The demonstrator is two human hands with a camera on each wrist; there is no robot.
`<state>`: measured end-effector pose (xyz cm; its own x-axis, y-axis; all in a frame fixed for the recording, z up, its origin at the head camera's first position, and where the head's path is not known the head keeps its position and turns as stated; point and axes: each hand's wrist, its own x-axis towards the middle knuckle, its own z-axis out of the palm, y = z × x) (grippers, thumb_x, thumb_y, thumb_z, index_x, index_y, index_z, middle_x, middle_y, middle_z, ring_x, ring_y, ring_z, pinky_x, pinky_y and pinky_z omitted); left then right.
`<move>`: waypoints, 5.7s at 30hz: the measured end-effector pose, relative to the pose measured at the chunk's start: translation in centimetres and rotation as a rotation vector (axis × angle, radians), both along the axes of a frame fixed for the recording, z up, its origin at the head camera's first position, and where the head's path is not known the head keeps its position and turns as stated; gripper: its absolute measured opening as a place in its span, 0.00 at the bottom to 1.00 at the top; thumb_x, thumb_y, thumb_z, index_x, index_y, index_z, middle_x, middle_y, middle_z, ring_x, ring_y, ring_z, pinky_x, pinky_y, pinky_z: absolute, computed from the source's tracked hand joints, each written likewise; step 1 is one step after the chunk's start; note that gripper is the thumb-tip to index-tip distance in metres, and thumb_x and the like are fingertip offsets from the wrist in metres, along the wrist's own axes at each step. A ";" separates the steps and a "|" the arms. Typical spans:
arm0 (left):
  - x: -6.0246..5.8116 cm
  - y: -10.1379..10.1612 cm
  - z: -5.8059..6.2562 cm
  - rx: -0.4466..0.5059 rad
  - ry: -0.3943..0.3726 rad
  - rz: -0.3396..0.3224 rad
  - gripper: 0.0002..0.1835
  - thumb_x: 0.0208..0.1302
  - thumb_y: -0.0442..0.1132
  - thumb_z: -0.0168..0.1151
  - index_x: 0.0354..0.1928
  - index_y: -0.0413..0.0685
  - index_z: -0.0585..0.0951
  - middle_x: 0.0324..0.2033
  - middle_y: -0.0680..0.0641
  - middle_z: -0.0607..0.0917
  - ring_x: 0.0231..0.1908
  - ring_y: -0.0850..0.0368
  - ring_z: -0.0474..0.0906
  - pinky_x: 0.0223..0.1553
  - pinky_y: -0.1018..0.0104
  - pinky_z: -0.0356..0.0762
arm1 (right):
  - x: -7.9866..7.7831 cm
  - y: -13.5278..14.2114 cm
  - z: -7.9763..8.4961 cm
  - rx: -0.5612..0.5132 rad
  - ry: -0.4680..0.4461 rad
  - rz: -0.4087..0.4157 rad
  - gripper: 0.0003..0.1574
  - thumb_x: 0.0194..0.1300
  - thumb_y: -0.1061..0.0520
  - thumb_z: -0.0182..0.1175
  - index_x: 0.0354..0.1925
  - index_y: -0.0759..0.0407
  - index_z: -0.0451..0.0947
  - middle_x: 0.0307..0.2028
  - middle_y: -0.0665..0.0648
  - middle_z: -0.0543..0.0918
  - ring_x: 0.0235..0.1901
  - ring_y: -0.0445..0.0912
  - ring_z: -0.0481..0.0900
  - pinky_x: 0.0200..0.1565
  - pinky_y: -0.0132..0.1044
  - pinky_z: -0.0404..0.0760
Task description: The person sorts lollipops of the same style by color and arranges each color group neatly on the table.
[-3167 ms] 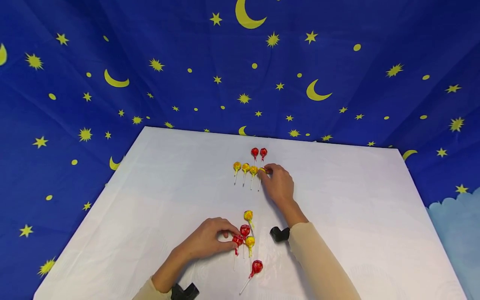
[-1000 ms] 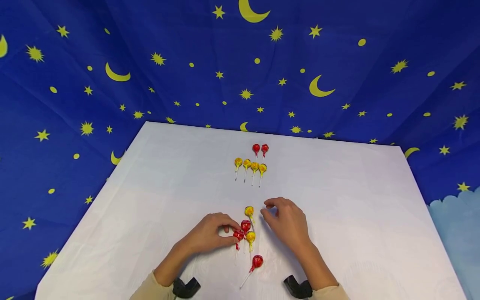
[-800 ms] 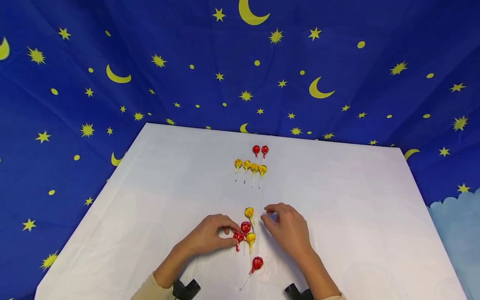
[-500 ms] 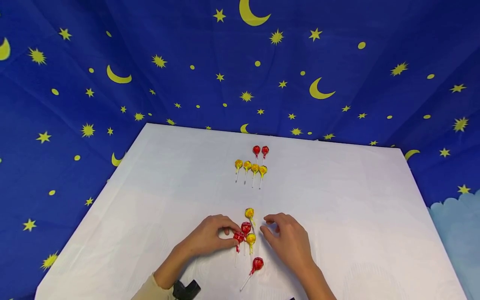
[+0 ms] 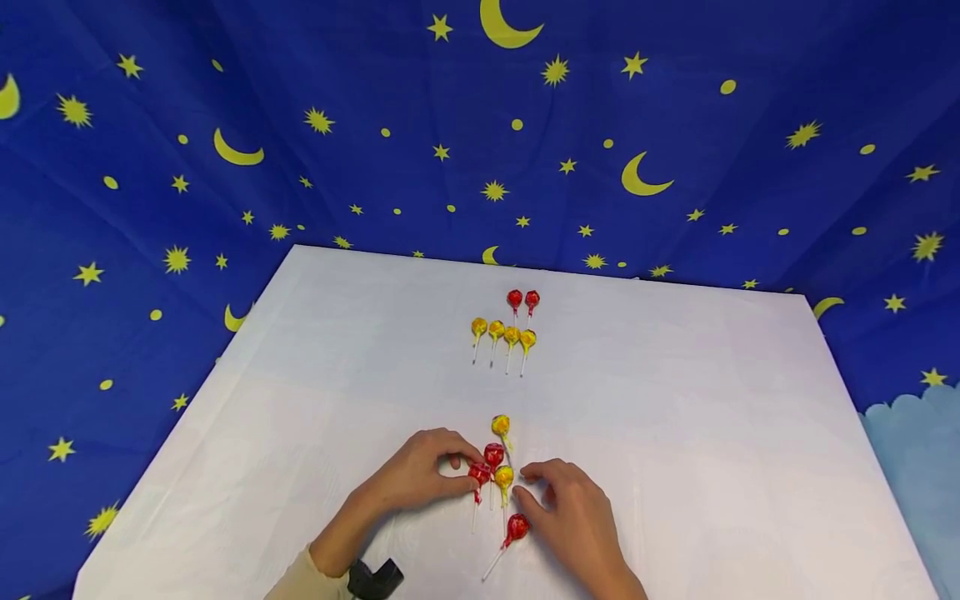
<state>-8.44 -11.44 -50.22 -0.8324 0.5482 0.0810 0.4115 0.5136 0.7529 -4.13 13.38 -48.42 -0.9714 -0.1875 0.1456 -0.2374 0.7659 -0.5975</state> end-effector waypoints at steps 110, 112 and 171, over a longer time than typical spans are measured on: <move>-9.7 -0.2 2.8 0.146 0.014 0.189 0.13 0.56 0.43 0.72 0.44 0.57 0.86 0.36 0.61 0.83 0.26 0.61 0.75 0.25 0.65 0.74 | 4.0 -0.8 -0.7 0.148 -0.073 -0.031 0.16 0.44 0.42 0.76 0.32 0.37 0.81 0.29 0.32 0.74 0.29 0.31 0.67 0.33 0.31 0.73; -10.2 0.0 2.9 0.149 0.016 0.195 0.13 0.56 0.43 0.72 0.45 0.57 0.86 0.37 0.60 0.83 0.26 0.60 0.76 0.23 0.65 0.74 | 4.0 -0.9 -0.6 0.159 -0.093 -0.030 0.16 0.44 0.41 0.75 0.32 0.36 0.80 0.29 0.32 0.74 0.29 0.31 0.67 0.33 0.31 0.73; -24.2 1.9 5.7 -0.055 -0.099 0.276 0.11 0.59 0.44 0.69 0.44 0.56 0.87 0.37 0.60 0.84 0.42 0.60 0.76 0.42 0.62 0.74 | 3.5 -0.5 -0.5 0.160 -0.171 0.010 0.18 0.46 0.34 0.72 0.33 0.37 0.81 0.31 0.33 0.76 0.27 0.31 0.65 0.29 0.29 0.70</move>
